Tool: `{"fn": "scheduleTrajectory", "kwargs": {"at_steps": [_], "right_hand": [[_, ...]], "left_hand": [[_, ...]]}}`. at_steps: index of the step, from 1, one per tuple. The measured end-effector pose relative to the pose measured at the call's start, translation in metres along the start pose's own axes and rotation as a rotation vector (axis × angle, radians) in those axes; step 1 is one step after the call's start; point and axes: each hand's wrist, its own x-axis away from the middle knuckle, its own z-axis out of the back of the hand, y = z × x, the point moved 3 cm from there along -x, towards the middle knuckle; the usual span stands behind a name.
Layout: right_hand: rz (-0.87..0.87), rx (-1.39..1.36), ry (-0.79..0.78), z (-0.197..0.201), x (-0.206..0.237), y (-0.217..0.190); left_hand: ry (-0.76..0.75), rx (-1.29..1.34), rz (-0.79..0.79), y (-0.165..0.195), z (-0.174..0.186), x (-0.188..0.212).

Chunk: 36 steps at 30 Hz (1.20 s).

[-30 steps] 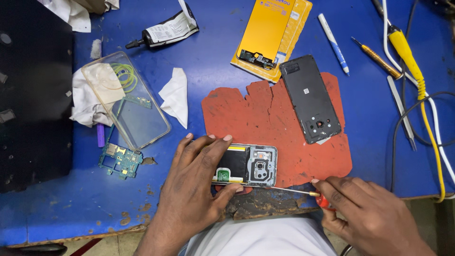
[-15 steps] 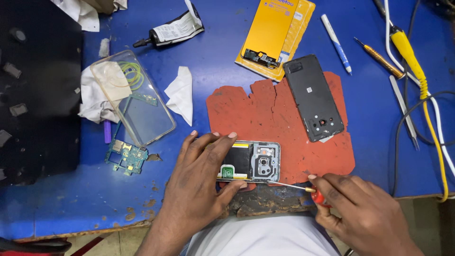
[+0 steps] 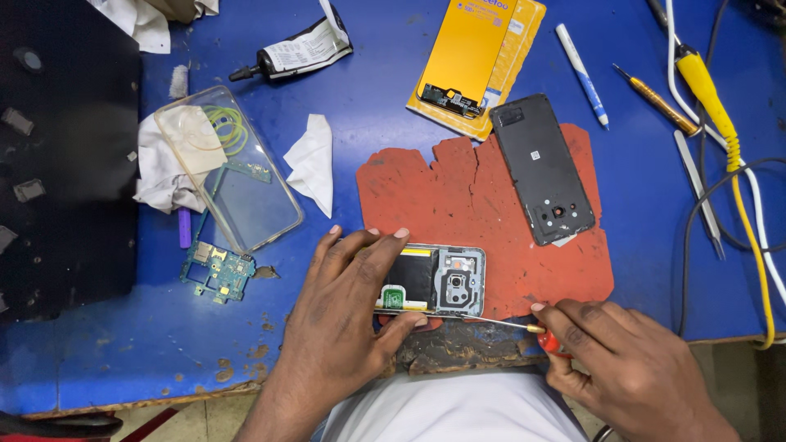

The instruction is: The person pries open the back cover of a smartphone using a red-handled screwdriver, working the tool around the edge of the device. They then manipulate the exposed internal components, including the battery area, and continue prying along the frame before lifting the phone to work on it further.

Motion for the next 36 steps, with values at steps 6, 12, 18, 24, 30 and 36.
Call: {"fn": "scheduleTrajectory", "kwargs": {"at_steps": [6,12,18,24,30,36], "right_hand": [[-0.02,-0.005,-0.012,-0.002,0.0025,0.0018],[-0.021,0.011,-0.007,-0.0036,0.0035,0.0021],[-0.022,0.02,0.004,-0.0034,0.0038,0.0019],[-0.016,0.02,-0.008,-0.0042,0.004,0.0023],[-0.023,0.012,-0.03,-0.0035,0.002,0.002],[0.01,-0.003,-0.015,0.0005,-0.0035,-0.001]], "left_hand": [[-0.01,0.002,0.012,-0.0007,-0.0018,0.0004],[-0.001,0.002,-0.002,-0.0003,-0.0014,0.0007],[-0.002,0.009,-0.005,0.0003,-0.0001,0.0002],[-0.009,0.012,0.001,-0.0001,-0.0001,0.0001],[-0.003,0.005,-0.002,-0.0002,-0.0011,0.0001],[0.013,0.01,-0.011,-0.0002,0.0,0.001]]}}
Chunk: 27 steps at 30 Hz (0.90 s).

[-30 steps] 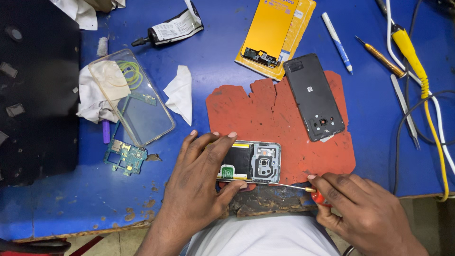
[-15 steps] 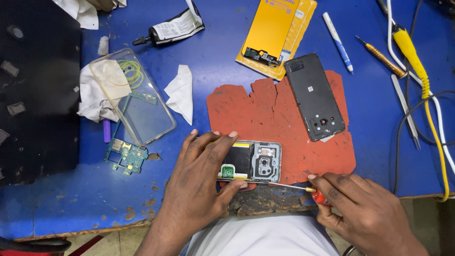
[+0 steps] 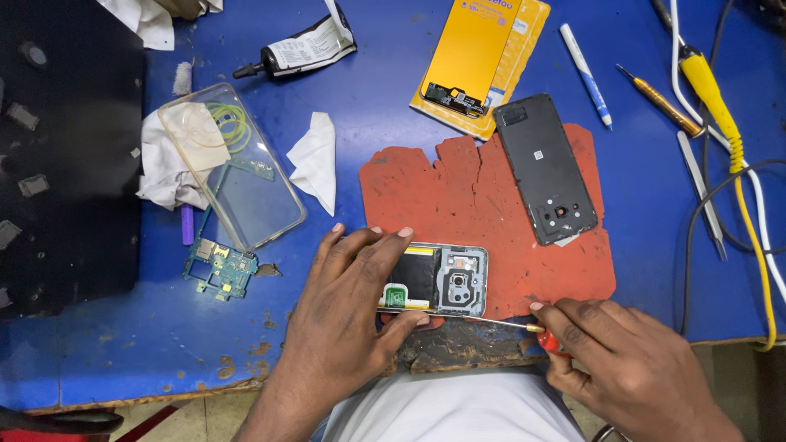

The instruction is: The person pries open the back cover of a smartphone using a red-handled screwdriver, working the tool around the edge of the device. They then manipulate the exposed internal components, including the battery area, and continue prying along the frame before lifting the phone to work on it further.

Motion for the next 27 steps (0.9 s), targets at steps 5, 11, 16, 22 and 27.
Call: {"fn": "scheduleTrajectory", "kwargs": {"at_steps": [5,11,16,22,27], "right_hand": [[0.0,-0.003,-0.004,0.0016,-0.0014,0.0007],[-0.018,-0.007,-0.015,-0.0004,-0.0003,0.0012],[-0.022,-0.007,-0.01,-0.0004,-0.0005,0.0009],[-0.003,0.002,0.005,0.0,-0.0033,-0.0018],[0.007,0.027,0.003,0.0015,-0.009,-0.0071]], "left_hand": [[-0.009,0.001,-0.002,-0.0002,-0.0007,-0.0004],[0.0,-0.002,-0.014,-0.0007,0.0007,-0.0001],[-0.001,0.001,-0.013,-0.0008,0.0006,-0.0003],[0.003,-0.002,-0.018,-0.0001,0.001,0.0002],[0.009,0.006,-0.023,-0.0003,0.0005,0.0004]]}}
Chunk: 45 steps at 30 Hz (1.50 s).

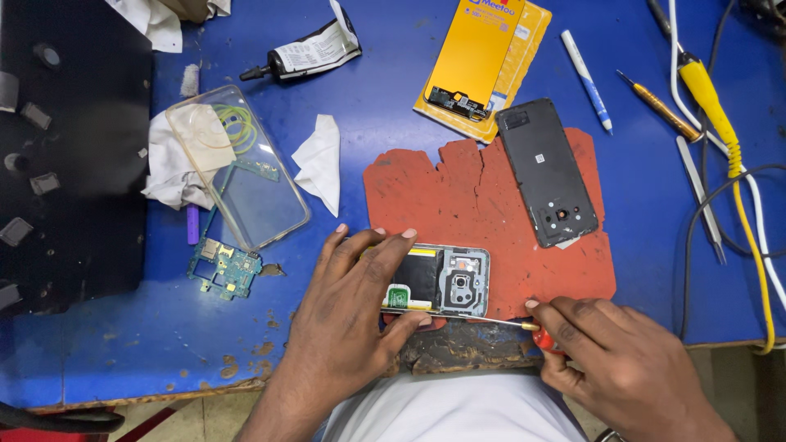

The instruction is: The person pries open the back cover of a smartphone using a red-handled screwdriver, working the tool around the edge of the device. They then manipulate the exposed internal components, including the battery area, and continue prying along the frame before lifting the phone to work on it further.

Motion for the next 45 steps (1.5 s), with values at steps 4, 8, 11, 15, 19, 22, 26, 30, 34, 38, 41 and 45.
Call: {"fn": "scheduleTrajectory", "kwargs": {"at_steps": [4,8,11,15,19,22,26,30,34,38,41,45], "right_hand": [[0.003,-0.017,0.001,0.004,-0.008,-0.005],[0.048,-0.017,0.052,0.011,-0.015,-0.011],[0.049,-0.035,0.059,0.013,-0.018,-0.012],[0.031,-0.045,0.054,0.013,-0.017,-0.013],[0.035,-0.055,0.054,0.01,-0.015,-0.012],[0.028,-0.052,0.065,0.009,-0.015,-0.012],[0.003,-0.058,0.046,0.009,-0.015,-0.013],[0.004,-0.054,0.056,0.011,-0.014,-0.014],[-0.013,-0.041,0.05,0.009,-0.015,-0.014],[-0.029,-0.036,0.037,0.007,-0.014,-0.014],[-0.021,-0.031,0.045,0.006,-0.014,-0.014],[-0.014,-0.022,0.048,0.005,-0.012,-0.013]], "left_hand": [[-0.001,-0.002,0.006,0.0,0.0,0.0],[-0.004,-0.005,0.025,0.002,0.002,-0.001],[0.0,-0.006,0.029,0.004,0.006,-0.002],[-0.012,-0.01,0.038,0.006,0.007,-0.004],[-0.013,-0.017,0.045,0.006,0.006,-0.003],[-0.018,-0.011,0.056,0.006,0.005,-0.002],[-0.018,-0.005,0.061,0.005,0.005,-0.003],[0.013,-0.014,0.023,0.006,0.005,-0.002],[0.021,-0.015,0.025,0.004,0.004,0.0],[0.041,-0.013,-0.007,0.004,0.004,0.001],[0.038,-0.013,-0.008,0.004,0.005,0.001],[0.036,-0.017,-0.007,0.005,0.005,0.001]]}}
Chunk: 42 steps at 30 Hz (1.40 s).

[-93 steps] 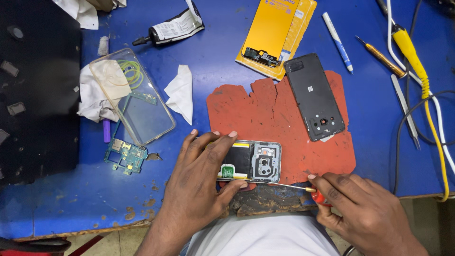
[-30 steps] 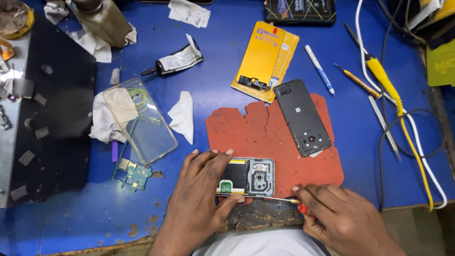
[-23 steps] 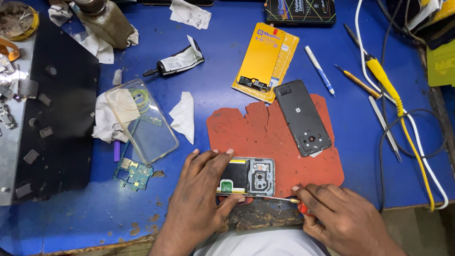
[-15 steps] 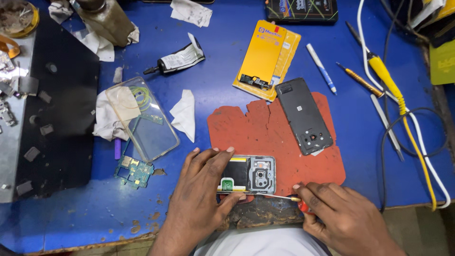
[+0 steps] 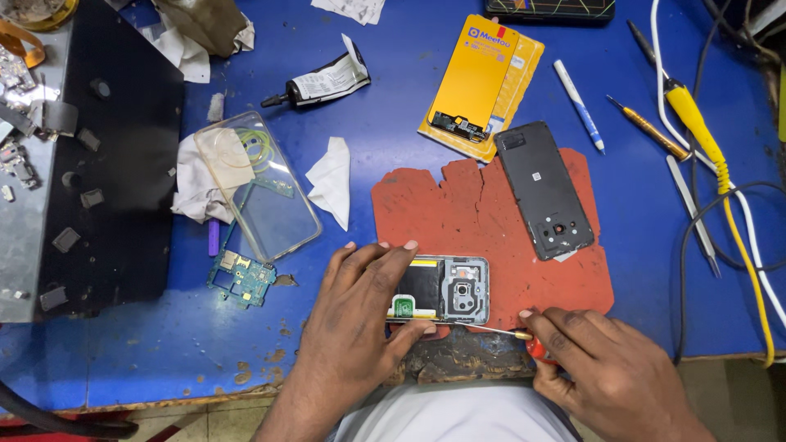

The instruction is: The person pries open the back cover of a smartphone using a red-handled screwdriver, working the tool around the edge of the device. They then manipulate the exposed internal components, including the battery area, and continue prying along the frame before lifting the phone to work on it further.

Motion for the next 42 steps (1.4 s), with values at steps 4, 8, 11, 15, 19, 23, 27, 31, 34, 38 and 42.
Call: {"fn": "scheduleTrajectory", "kwargs": {"at_steps": [4,8,11,15,19,23,27,31,34,38,42], "right_hand": [[-0.009,0.003,-0.006,-0.0013,0.0001,0.0007],[-0.013,0.005,-0.008,-0.0002,-0.001,-0.0017],[-0.002,-0.007,-0.012,0.0004,-0.0035,-0.0055],[0.005,-0.031,-0.024,0.0014,-0.0069,-0.0082],[0.024,-0.024,-0.003,0.0016,-0.0076,-0.0082],[0.029,0.001,0.003,-0.0002,-0.0061,-0.0056],[0.051,0.014,0.001,-0.0009,-0.0043,-0.0038],[0.05,0.004,0.002,-0.001,-0.0037,-0.0037],[0.046,-0.003,-0.007,-0.0012,-0.004,-0.0039],[0.037,-0.015,-0.026,-0.0012,-0.0047,-0.0035],[0.024,-0.027,-0.044,-0.0004,-0.0044,-0.0031]], "left_hand": [[-0.001,-0.001,0.003,0.0,0.0002,0.0004],[-0.012,0.0,0.01,-0.0004,-0.0004,0.0006],[-0.014,0.0,0.01,-0.0006,-0.0012,0.0004],[0.023,-0.004,-0.014,0.0001,-0.0005,0.001],[-0.008,0.013,0.009,-0.0018,-0.0006,0.0011],[0.008,0.014,0.0,-0.0022,-0.0001,0.0024],[0.016,0.025,-0.009,-0.0032,-0.0008,0.0033],[0.029,0.004,-0.027,-0.0033,-0.0022,0.0039],[0.033,-0.007,-0.033,-0.0041,-0.0036,0.0038],[0.041,-0.008,-0.039,-0.0049,-0.0042,0.0046],[0.04,-0.012,-0.037,-0.0049,-0.0049,0.0055]]}}
